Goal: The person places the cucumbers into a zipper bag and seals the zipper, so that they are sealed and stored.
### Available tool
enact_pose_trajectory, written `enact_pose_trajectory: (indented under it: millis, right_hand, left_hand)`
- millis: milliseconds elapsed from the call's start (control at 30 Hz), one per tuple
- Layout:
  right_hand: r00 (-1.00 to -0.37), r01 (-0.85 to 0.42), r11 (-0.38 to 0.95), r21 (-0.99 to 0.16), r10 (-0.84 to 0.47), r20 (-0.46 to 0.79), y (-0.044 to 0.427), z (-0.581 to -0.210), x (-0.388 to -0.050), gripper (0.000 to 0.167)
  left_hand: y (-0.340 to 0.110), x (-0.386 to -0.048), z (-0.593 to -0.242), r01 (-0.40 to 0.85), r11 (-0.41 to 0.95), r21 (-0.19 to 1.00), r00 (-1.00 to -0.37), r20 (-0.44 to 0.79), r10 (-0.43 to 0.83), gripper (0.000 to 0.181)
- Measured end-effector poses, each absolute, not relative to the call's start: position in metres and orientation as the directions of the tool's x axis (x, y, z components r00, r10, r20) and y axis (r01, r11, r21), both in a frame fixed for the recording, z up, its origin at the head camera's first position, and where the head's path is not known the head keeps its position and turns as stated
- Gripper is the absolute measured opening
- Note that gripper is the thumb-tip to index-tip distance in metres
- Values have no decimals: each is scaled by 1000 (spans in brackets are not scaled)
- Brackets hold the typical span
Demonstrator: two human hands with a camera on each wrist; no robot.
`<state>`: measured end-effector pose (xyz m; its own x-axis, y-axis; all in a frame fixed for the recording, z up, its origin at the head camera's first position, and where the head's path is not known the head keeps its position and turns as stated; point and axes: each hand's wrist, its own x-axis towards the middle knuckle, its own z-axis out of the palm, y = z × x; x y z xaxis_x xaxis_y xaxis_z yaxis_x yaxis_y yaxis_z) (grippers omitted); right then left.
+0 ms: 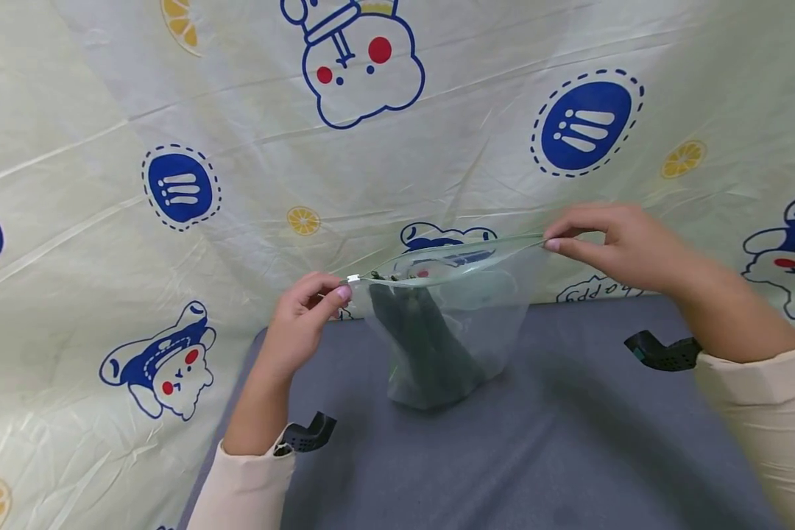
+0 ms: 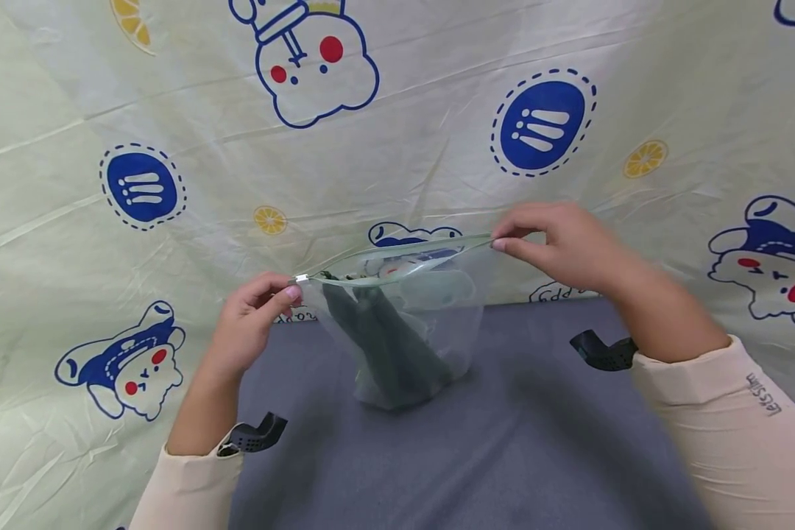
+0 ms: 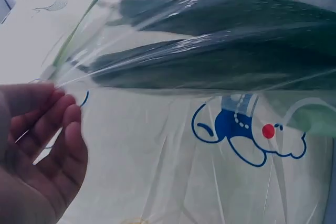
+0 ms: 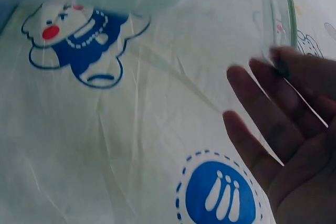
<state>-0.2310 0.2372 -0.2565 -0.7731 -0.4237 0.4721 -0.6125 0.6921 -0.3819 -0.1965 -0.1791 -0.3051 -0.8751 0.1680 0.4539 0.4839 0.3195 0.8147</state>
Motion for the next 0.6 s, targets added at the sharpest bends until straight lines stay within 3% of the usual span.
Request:
enact_pose_trajectory:
  millis: [133,300,433,600]
  right_hand:
    - [-732,-642,717,-273,-465,498,244,-257,-230,14]
    - [-678,-671,719,-180,-497,542,242,-264,-226,14]
    - [-719,-652,681,-332,-417,556,237,-272,-222,14]
    - [-747,-644,566,-515,-319,583,232,-284,-224,22]
  left_hand:
    - [-172,-198,-302,487,283,826,-872,480,99,13]
    - [-168,-200,-303,493,216,843,-870,478,123,14]
    - [-165,-204,-309,458,95,884,-886,445,130,17]
    - [-157,-213,-315,421,-3,907,-907,421,34,15]
